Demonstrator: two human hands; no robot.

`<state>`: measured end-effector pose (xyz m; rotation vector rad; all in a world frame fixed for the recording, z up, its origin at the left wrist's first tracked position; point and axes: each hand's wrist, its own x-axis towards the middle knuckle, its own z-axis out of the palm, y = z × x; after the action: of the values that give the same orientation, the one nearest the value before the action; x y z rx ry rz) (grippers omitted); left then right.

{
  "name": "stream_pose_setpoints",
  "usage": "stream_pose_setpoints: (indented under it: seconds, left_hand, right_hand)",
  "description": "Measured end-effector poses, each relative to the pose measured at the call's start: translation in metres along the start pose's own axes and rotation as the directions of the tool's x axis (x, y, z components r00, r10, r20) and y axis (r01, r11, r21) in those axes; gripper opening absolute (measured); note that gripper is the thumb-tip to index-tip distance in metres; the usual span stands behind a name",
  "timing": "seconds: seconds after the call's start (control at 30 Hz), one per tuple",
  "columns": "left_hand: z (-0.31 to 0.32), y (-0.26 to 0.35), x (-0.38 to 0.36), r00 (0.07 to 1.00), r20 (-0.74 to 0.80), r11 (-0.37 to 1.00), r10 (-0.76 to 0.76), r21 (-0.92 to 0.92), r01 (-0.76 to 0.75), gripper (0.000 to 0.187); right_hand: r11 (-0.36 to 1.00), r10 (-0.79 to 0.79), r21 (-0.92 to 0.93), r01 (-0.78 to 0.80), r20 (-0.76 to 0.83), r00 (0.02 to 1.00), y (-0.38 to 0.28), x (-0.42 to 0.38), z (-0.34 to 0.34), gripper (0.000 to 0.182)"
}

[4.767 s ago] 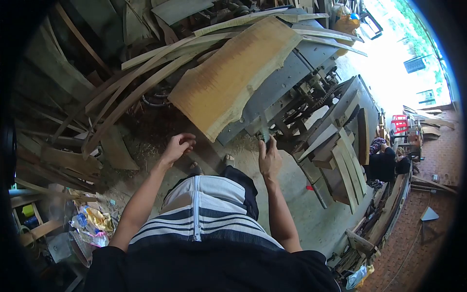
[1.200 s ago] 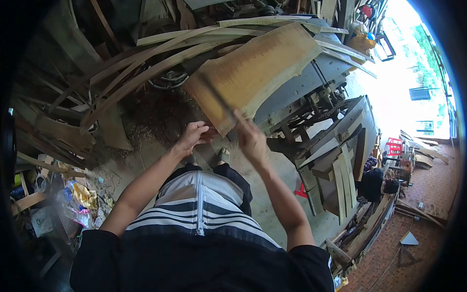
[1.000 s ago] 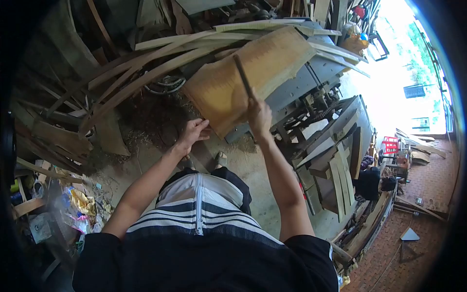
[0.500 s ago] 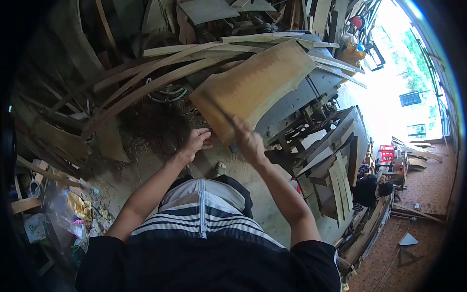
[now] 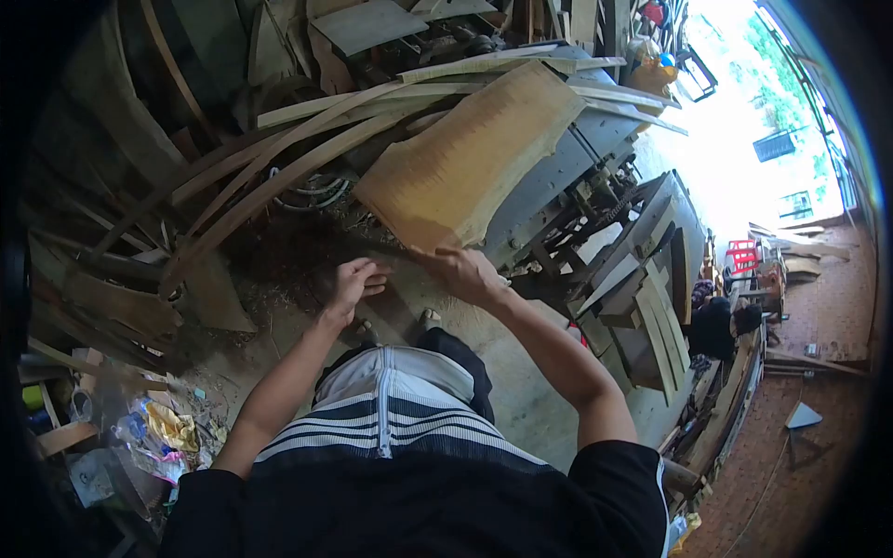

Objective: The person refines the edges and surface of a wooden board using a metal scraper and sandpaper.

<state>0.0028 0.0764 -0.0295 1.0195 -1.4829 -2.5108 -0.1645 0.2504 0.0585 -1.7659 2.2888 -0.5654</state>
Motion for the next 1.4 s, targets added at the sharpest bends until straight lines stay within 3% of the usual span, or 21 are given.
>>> stream_pose_setpoints:
  seconds: [0.07,0.2,0.23,0.27,0.3,0.37,0.4,0.43,0.5,0.53,0.57,0.7,0.8,0.87,0.9,0.97,1.03,1.17,1.23,1.33,1.4]
  left_hand:
    - [-0.013,-0.01,0.005,0.982,-0.146,0.992,0.118,-0.017,-0.122,0.028]
    - [-0.02,0.007,0.021,0.828,-0.403,0.921,0.39,0.171,-0.351,0.042]
    - [-0.023,0.012,0.031,0.83,-0.401,0.922,0.388,0.18,-0.344,0.042]
    - [-0.028,0.017,0.045,0.74,-0.408,0.841,0.534,0.348,-0.415,0.047]
    - [-0.034,0.021,0.059,0.633,-0.392,0.731,0.668,0.506,-0.458,0.052]
    - [-0.055,0.016,0.094,0.62,-0.253,0.59,0.743,0.685,-0.428,0.059]
    - [-0.058,0.018,0.102,0.684,-0.239,0.642,0.69,0.639,-0.424,0.056]
    - [-0.049,0.027,0.091,0.684,-0.247,0.644,0.686,0.643,-0.414,0.056]
    - [-0.018,0.057,0.061,0.822,-0.353,0.881,0.446,0.335,-0.334,0.05]
    - [-0.02,0.05,0.066,0.777,-0.397,0.867,0.488,0.323,-0.38,0.037]
    - [-0.023,0.042,0.064,0.775,-0.413,0.873,0.479,0.319,-0.37,0.037]
    - [-0.019,0.006,0.029,0.854,-0.344,0.914,0.39,0.259,-0.313,0.017]
    - [0.003,-0.016,-0.003,0.901,-0.34,0.961,0.269,0.154,-0.229,0.014]
    - [0.017,-0.013,-0.014,0.915,-0.398,0.992,0.071,-0.064,-0.105,0.015]
    - [0.015,-0.008,-0.011,0.916,-0.396,0.994,0.06,-0.062,-0.092,0.015]
    - [0.009,0.009,0.008,0.845,-0.45,0.95,0.29,0.03,-0.311,0.015]
    - [0.014,0.018,0.014,0.837,-0.479,0.949,0.265,-0.024,-0.314,0.015]
    - [0.011,-0.002,-0.002,0.842,-0.45,0.955,0.297,0.154,-0.255,0.013]
    - [0.022,-0.025,-0.024,0.927,-0.361,0.991,0.099,-0.045,-0.123,0.013]
    - [0.029,-0.026,-0.033,0.954,-0.299,0.996,0.026,-0.07,-0.049,0.012]
    - [0.032,-0.008,-0.021,0.955,-0.272,0.992,0.121,-0.008,-0.128,0.011]
  right_hand:
    - [1.0,-0.009,-0.028,0.006,-0.109,0.994,0.005,0.011,-0.003,0.044]
    - [1.0,-0.004,-0.004,0.003,-0.211,0.977,0.042,0.048,-0.018,0.042]
    - [0.998,0.016,-0.053,-0.021,-0.095,0.995,0.043,0.057,-0.026,0.041]
    - [0.994,0.033,-0.107,-0.03,0.025,0.999,0.046,0.066,-0.03,0.039]
    - [0.995,0.023,-0.1,-0.02,0.03,0.999,0.052,0.072,-0.03,0.039]
    - [0.985,-0.045,-0.164,0.054,0.062,0.997,0.063,0.088,-0.027,0.038]
    - [0.978,-0.083,-0.188,0.089,0.04,0.996,0.066,0.094,-0.028,0.039]
    - [0.98,-0.089,-0.177,0.096,0.044,0.995,0.068,0.098,-0.029,0.039]
    - [0.976,-0.104,-0.179,0.122,0.108,0.989,0.07,0.102,-0.036,0.038]
    - [0.97,-0.143,-0.181,0.163,0.119,0.983,0.071,0.099,-0.038,0.039]
    - [0.97,-0.152,-0.172,0.173,0.132,0.98,0.073,0.091,-0.039,0.039]
    - [0.982,-0.142,-0.082,0.167,0.249,0.958,0.084,0.05,-0.046,0.04]
    - [0.926,-0.347,-0.053,0.375,0.275,0.897,0.101,0.033,-0.046,0.043]
    - [0.933,-0.311,-0.088,0.35,0.295,0.904,0.1,0.044,-0.053,0.041]
    - [0.938,-0.267,-0.134,0.32,0.314,0.911,0.099,0.051,-0.059,0.038]
    - [0.968,-0.152,-0.139,0.209,0.342,0.928,0.092,0.071,-0.063,0.034]
    - [0.959,-0.201,-0.151,0.239,0.228,0.953,0.098,0.08,-0.055,0.032]
    - [0.975,-0.184,-0.065,0.211,0.29,0.939,0.101,0.042,-0.056,0.037]
    - [0.982,-0.188,0.029,0.189,0.327,0.926,0.093,0.006,-0.06,0.041]
    - [0.993,-0.109,0.088,0.084,0.341,0.934,0.081,-0.032,-0.059,0.044]
    - [0.996,-0.032,0.094,0.004,0.296,0.955,0.072,-0.043,-0.061,0.042]
